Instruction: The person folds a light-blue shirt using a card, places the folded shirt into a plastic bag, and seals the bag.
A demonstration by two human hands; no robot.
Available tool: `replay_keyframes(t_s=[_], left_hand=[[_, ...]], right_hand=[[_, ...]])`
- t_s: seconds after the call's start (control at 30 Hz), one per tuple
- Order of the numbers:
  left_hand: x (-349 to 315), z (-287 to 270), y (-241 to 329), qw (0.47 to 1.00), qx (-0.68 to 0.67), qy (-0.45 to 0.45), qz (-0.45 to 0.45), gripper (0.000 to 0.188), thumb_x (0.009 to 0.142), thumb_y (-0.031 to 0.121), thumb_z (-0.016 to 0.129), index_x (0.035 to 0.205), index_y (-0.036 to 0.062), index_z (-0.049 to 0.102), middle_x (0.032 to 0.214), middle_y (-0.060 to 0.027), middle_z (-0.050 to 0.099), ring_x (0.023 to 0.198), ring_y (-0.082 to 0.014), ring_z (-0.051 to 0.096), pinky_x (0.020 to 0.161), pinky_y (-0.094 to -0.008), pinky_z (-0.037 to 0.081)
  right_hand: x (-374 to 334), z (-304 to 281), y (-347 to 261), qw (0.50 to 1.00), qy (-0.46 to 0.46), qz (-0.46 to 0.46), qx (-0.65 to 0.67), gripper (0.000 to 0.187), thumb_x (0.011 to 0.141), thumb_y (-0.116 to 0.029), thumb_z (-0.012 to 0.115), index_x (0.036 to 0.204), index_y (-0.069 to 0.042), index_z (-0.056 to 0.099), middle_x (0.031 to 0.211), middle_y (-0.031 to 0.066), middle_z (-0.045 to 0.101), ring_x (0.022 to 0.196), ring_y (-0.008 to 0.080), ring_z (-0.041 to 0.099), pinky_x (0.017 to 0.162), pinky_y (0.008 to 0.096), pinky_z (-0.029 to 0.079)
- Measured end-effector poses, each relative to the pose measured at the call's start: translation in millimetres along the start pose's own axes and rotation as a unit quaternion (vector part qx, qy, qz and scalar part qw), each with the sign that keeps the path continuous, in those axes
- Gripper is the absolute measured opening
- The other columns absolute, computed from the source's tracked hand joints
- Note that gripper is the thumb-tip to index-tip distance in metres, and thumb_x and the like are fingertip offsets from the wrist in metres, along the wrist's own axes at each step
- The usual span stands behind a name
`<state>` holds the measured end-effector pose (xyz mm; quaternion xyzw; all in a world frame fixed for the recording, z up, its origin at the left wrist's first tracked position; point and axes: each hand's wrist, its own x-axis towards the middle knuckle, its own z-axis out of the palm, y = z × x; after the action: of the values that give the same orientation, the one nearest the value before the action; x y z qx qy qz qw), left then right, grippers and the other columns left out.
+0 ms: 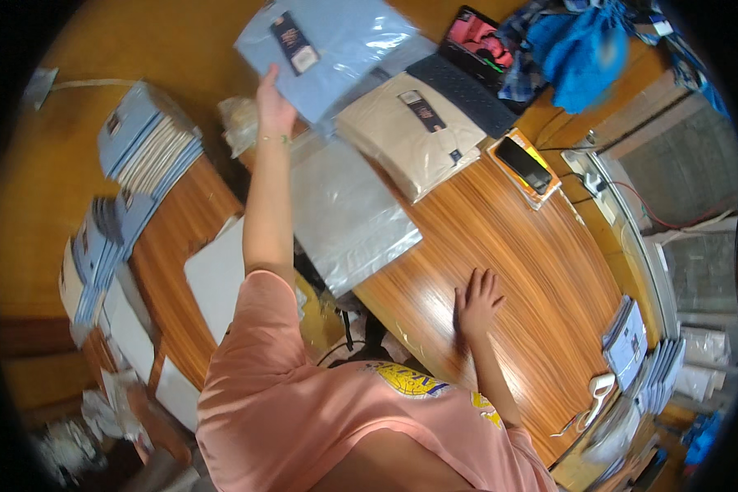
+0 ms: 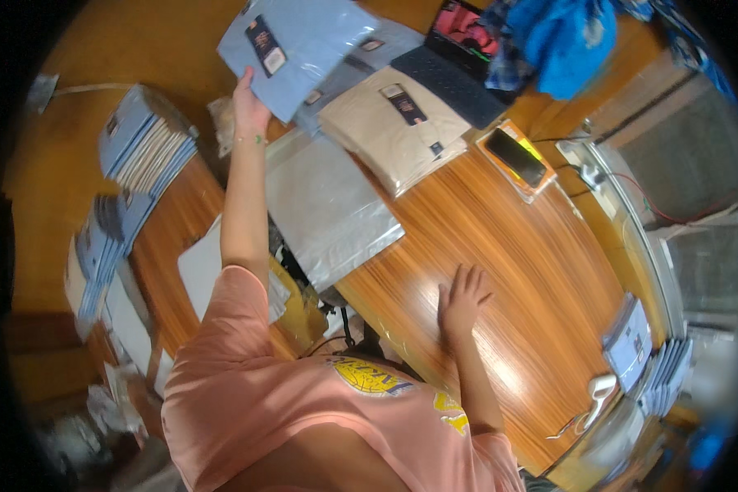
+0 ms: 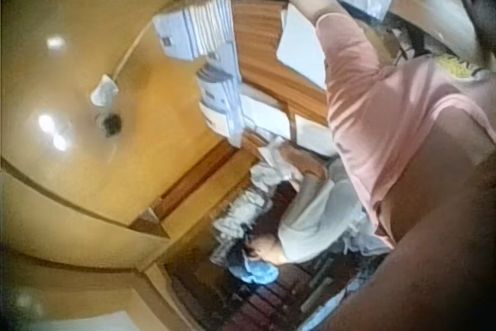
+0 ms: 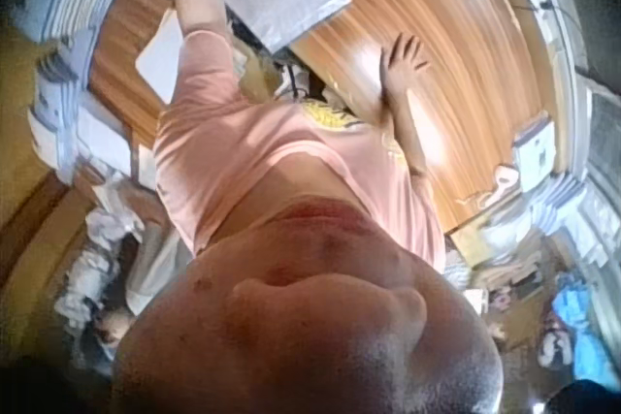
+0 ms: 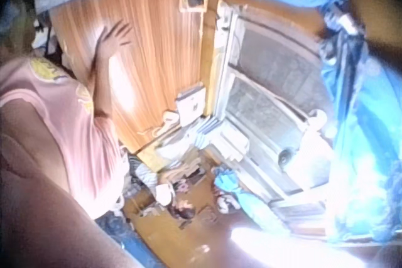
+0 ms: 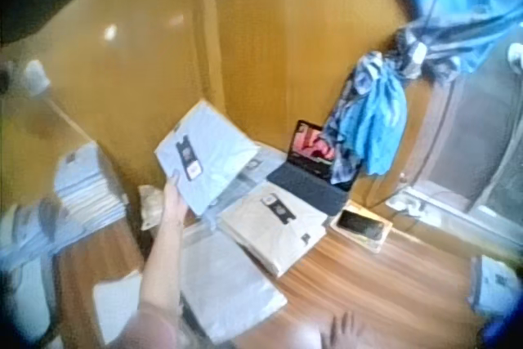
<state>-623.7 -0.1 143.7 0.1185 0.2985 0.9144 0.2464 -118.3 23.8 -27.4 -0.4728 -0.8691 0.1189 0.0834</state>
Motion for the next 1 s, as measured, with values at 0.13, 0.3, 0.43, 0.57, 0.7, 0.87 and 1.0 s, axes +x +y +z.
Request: replay_keyframes(t_s=[0.13, 0.3, 0.43, 0.57, 0.7, 0.87, 1.0], left_hand=[[96.4, -123.6, -51.9, 0.995, 0.088, 0.049, -0.002, 0.039, 0.093, 0.013, 0.043, 0.129, 0.0002, 0.033, 0.131, -0.0162, 0.042, 0.116, -0.0321, 0.045, 0.095, -0.0487, 0.041], [131.7, -178.6, -74.2, 0.936, 0.347, 0.066, 0.011, 0.051, 0.085, 0.018, 0.056, 0.128, 0.0017, 0.035, 0.127, -0.0167, 0.046, 0.112, -0.0278, 0.047, 0.086, -0.0438, 0.046], [105.1, -109.9, -113.5, 0.842, 0.491, 0.222, -0.01, 0.069, 0.081, 0.027, 0.062, 0.133, -0.0007, 0.027, 0.133, -0.0162, 0.039, 0.119, -0.0273, 0.041, 0.099, -0.0417, 0.034], [43.9, -35.6, -69.3, 0.869, 0.472, 0.119, 0.087, 0.085, 0.08, 0.029, 0.065, 0.138, -0.0032, 0.012, 0.14, -0.0238, 0.024, 0.123, -0.0312, 0.037, 0.103, -0.0406, 0.032], [-74.7, 59.9, -90.8, 0.885, 0.422, -0.018, 0.197, 0.084, 0.084, 0.022, 0.061, 0.141, 0.0022, 0.003, 0.146, -0.0198, 0.014, 0.131, -0.03, 0.026, 0.107, -0.0395, 0.024], [-231.6, 117.3, -183.8, 0.894, 0.347, -0.283, 0.018, 0.075, 0.089, 0.013, 0.052, 0.142, 0.0077, 0.0, 0.146, -0.0173, 0.016, 0.132, -0.029, 0.024, 0.104, -0.0394, 0.027], [-383.0, 130.9, -219.7, 0.803, 0.355, -0.434, -0.202, 0.075, 0.09, 0.022, 0.052, 0.144, 0.0125, 0.001, 0.139, -0.016, 0.028, 0.119, -0.0237, 0.038, 0.095, -0.036, 0.035]], right_hand=[[-2.2, 2.2, -13.1, 0.999, 0.007, -0.029, -0.033, 0.059, 0.083, -0.038, 0.055, 0.133, -0.011, 0.039, 0.141, 0.0192, 0.03, 0.133, 0.0371, 0.022, 0.101, 0.0662, 0.008], [-1.2, 1.0, -14.5, 1.0, -0.016, -0.003, -0.002, 0.057, 0.084, -0.039, 0.053, 0.133, -0.013, 0.041, 0.143, 0.017, 0.028, 0.134, 0.0348, 0.02, 0.104, 0.0613, 0.005], [-9.3, 4.5, -2.1, 0.999, -0.014, 0.018, -0.026, 0.057, 0.086, -0.042, 0.051, 0.135, -0.014, 0.039, 0.143, 0.0182, 0.029, 0.134, 0.0352, 0.02, 0.103, 0.0639, 0.008], [-5.9, 14.1, 6.6, 1.0, 0.009, -0.012, -0.016, 0.059, 0.088, -0.047, 0.046, 0.136, -0.016, 0.037, 0.144, 0.017, 0.026, 0.136, 0.033, 0.018, 0.104, 0.0635, 0.006], [-3.2, 18.8, 12.3, 0.999, 0.018, -0.02, 0.029, 0.057, 0.087, -0.047, 0.047, 0.134, -0.015, 0.04, 0.145, 0.0147, 0.024, 0.137, 0.0301, 0.016, 0.103, 0.0639, 0.005], [-28.1, 5.0, 26.2, 0.972, 0.025, 0.014, 0.232, 0.044, 0.088, -0.033, 0.054, 0.124, -0.008, 0.05, 0.131, 0.0154, 0.045, 0.124, 0.0295, 0.038, 0.101, 0.0512, 0.028], [-96.9, -37.1, 38.9, 0.863, -0.071, 0.0, 0.501, 0.039, 0.09, -0.027, 0.053, 0.12, -0.002, 0.052, 0.113, 0.0161, 0.059, 0.106, 0.0273, 0.055, 0.092, 0.0353, 0.042]])
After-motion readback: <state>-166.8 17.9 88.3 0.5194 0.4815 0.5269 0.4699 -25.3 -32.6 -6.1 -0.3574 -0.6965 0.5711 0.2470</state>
